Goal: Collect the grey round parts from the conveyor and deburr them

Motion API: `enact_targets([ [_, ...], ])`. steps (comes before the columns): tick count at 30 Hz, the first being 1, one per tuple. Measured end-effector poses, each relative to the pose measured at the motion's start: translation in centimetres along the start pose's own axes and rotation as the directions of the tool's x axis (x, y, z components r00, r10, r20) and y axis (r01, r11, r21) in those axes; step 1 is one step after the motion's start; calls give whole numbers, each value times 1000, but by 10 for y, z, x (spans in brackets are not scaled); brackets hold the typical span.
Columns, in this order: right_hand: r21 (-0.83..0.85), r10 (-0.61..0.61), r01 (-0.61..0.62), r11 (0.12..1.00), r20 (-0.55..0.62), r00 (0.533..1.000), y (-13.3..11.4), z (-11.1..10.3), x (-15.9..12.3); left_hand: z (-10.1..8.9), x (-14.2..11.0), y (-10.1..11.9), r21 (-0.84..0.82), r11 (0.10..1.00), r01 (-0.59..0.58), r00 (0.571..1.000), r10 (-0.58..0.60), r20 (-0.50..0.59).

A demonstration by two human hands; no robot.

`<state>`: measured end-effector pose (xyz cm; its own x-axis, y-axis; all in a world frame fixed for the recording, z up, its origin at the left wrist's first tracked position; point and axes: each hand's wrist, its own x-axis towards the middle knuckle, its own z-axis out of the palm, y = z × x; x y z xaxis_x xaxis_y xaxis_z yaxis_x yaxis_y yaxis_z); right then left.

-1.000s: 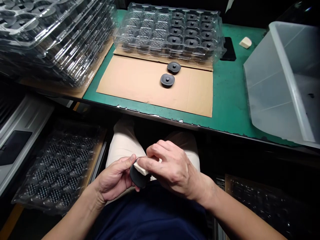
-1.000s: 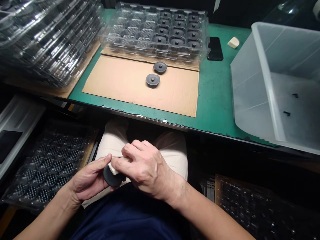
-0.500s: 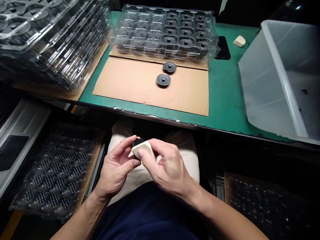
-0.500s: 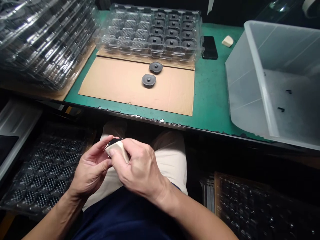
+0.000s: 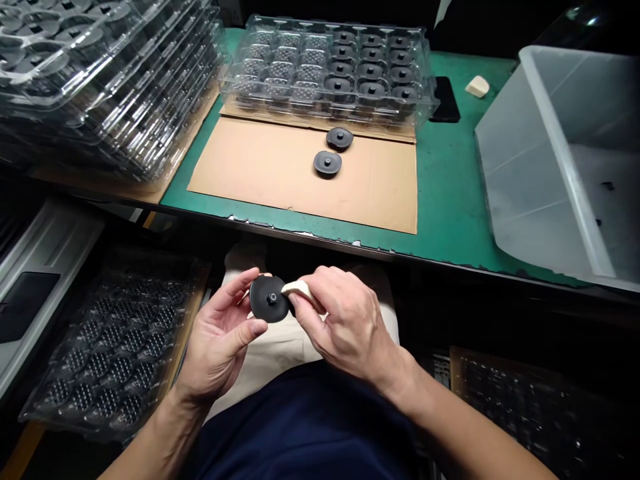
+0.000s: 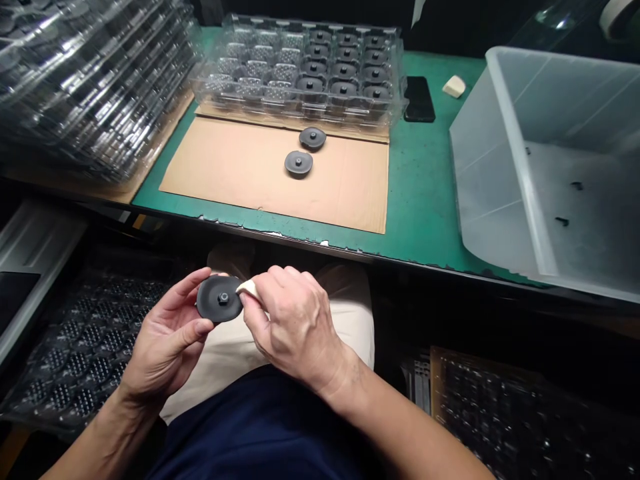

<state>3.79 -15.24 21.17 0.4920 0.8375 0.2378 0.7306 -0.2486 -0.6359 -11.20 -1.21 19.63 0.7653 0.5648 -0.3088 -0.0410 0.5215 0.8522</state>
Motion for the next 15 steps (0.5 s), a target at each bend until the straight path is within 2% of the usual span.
enact_targets([
  [5,-60,-86,90,994,70,994,0,-4,1,-4,-5,3,-32,992,121,989,-118,90],
  [9,-33,-163,169,985,134,978,-1,-5,1,-7,-10,3,-59,968,243,961,-232,151],
  [15,-15,-249,255,967,167,954,0,-9,3,-22,-12,-2,-87,935,343,919,-315,237],
])
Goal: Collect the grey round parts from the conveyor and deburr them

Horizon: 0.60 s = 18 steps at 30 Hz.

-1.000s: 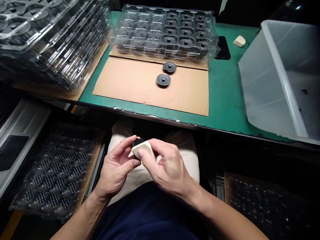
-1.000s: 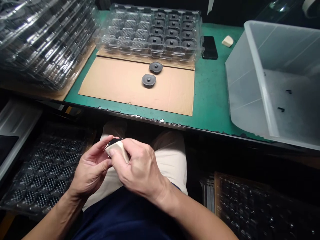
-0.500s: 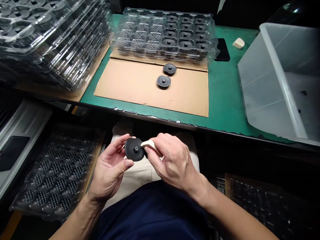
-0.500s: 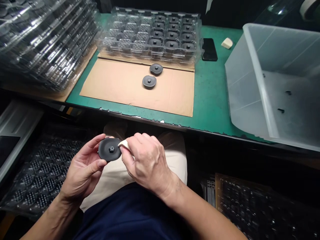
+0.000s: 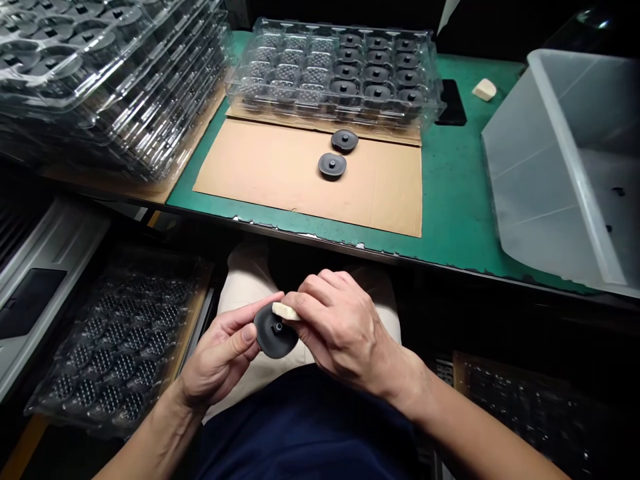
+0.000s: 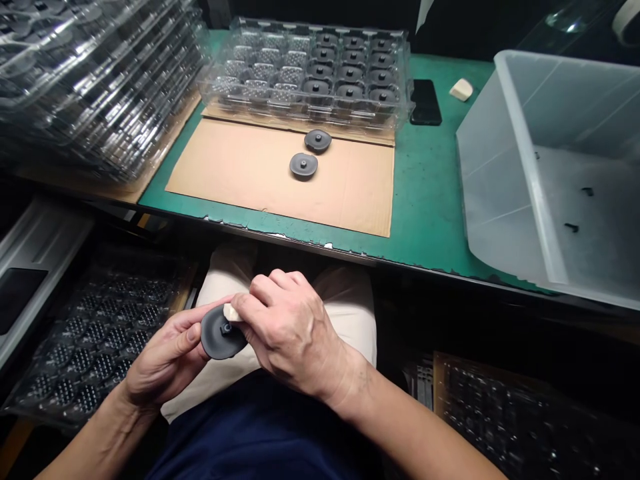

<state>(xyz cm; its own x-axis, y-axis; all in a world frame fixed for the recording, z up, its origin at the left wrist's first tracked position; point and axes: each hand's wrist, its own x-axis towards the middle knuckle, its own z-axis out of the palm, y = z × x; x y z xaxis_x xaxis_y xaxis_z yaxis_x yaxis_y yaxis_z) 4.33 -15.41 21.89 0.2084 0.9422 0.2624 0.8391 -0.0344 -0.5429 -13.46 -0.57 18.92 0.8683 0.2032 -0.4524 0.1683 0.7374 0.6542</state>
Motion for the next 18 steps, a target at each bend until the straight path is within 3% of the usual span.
enact_targets([
  [7,42,-79,77,996,52,995,2,-3,0,-6,7,-3,-82,992,96,991,-88,98],
  [14,76,-203,196,978,106,973,5,-4,-1,-1,10,-17,-253,927,277,960,-258,106],
  [16,66,-248,243,968,90,965,5,-4,-1,-1,11,-17,-247,933,261,965,-249,79],
  [18,20,-186,185,982,36,982,5,-1,-2,-1,13,-13,-246,952,180,983,-183,9],
])
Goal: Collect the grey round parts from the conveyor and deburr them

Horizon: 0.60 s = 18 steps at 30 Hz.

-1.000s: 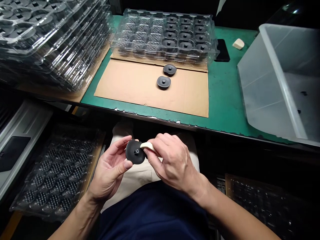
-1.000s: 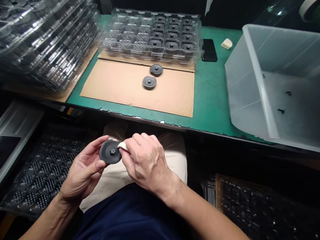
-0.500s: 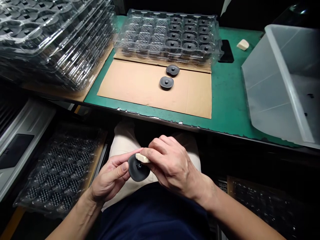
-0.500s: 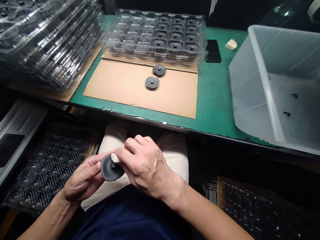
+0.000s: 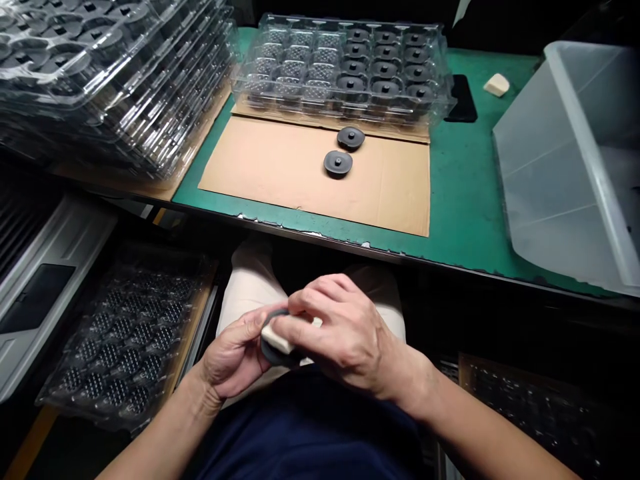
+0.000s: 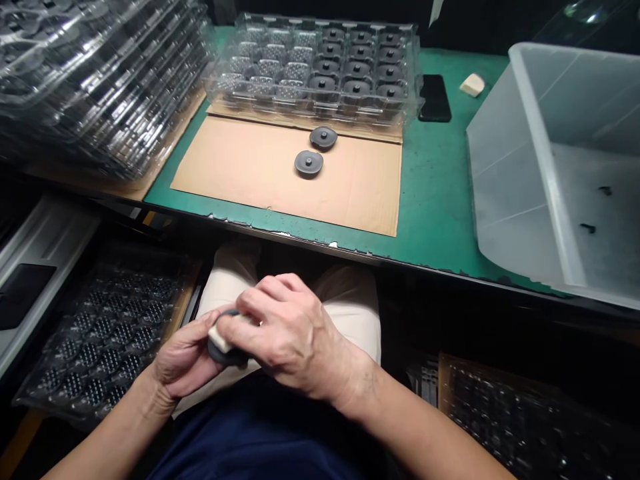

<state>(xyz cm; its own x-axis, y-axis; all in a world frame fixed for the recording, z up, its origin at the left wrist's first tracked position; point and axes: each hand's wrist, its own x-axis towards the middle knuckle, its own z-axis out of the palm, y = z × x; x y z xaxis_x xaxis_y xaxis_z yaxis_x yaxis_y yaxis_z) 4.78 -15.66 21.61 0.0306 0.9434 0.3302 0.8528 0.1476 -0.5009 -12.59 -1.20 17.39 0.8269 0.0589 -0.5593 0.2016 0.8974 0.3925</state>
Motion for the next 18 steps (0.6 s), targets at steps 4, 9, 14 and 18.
enact_targets([
  [4,103,392,-383,918,-95,915,-5,13,-1,5,4,8,112,957,-267,954,279,-109],
  [9,489,572,-480,728,-48,819,-21,20,11,17,9,6,315,847,-428,874,477,-93],
  [14,318,476,-414,853,-146,867,-17,14,12,27,2,13,311,806,-503,822,558,-117],
  [18,43,401,-400,916,-165,901,-5,8,7,22,-6,19,265,882,-389,903,422,-77],
])
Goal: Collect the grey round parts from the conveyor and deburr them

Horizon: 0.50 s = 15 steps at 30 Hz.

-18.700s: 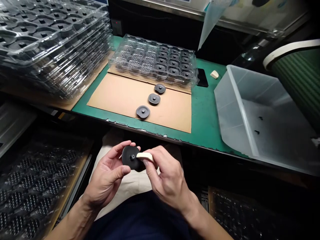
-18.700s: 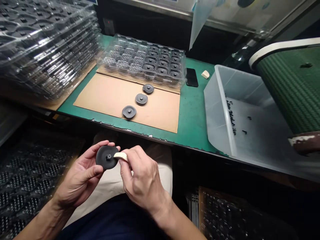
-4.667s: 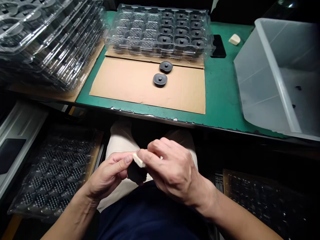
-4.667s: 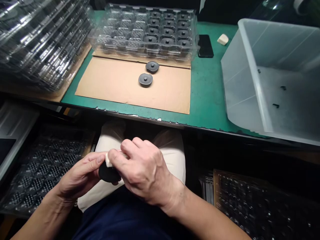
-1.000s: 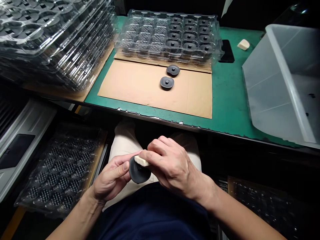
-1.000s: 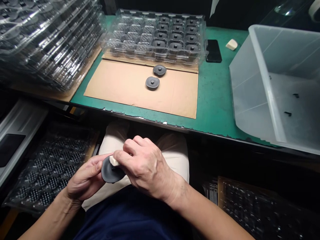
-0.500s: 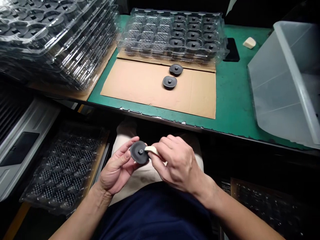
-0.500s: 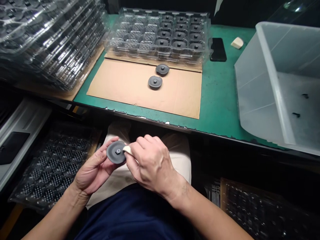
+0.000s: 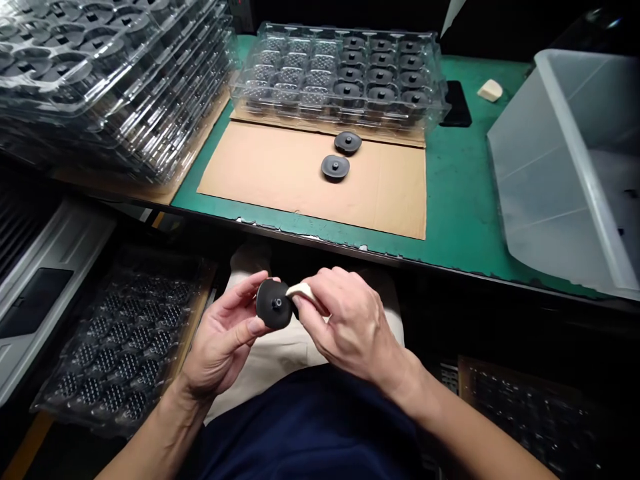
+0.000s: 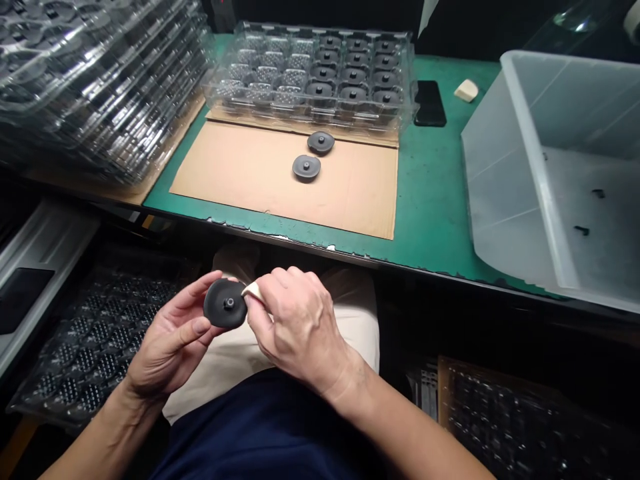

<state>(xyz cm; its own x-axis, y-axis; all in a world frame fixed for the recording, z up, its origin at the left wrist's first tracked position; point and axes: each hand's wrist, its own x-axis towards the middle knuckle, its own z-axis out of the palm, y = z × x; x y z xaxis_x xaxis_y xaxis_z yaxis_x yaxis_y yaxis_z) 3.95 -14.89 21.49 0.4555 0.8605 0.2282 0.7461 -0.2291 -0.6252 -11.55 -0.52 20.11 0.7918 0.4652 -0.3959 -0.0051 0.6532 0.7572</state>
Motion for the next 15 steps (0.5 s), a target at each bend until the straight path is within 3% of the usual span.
enact_targets([
  [5,-30,-170,174,984,97,981,4,-3,5,-10,-4,-8,-62,979,192,973,-182,141],
  [8,120,-201,193,974,62,978,7,-2,5,-8,-3,-11,-145,964,224,967,-201,155],
  [10,293,-97,106,950,-43,994,10,-2,1,-3,0,-12,-176,957,232,970,-213,121],
  [12,428,117,-61,902,-105,988,14,0,-6,1,6,-12,-126,961,245,970,-244,23],
  [15,525,357,-315,791,23,934,21,8,-22,4,16,-13,-3,968,252,959,-250,-135],
])
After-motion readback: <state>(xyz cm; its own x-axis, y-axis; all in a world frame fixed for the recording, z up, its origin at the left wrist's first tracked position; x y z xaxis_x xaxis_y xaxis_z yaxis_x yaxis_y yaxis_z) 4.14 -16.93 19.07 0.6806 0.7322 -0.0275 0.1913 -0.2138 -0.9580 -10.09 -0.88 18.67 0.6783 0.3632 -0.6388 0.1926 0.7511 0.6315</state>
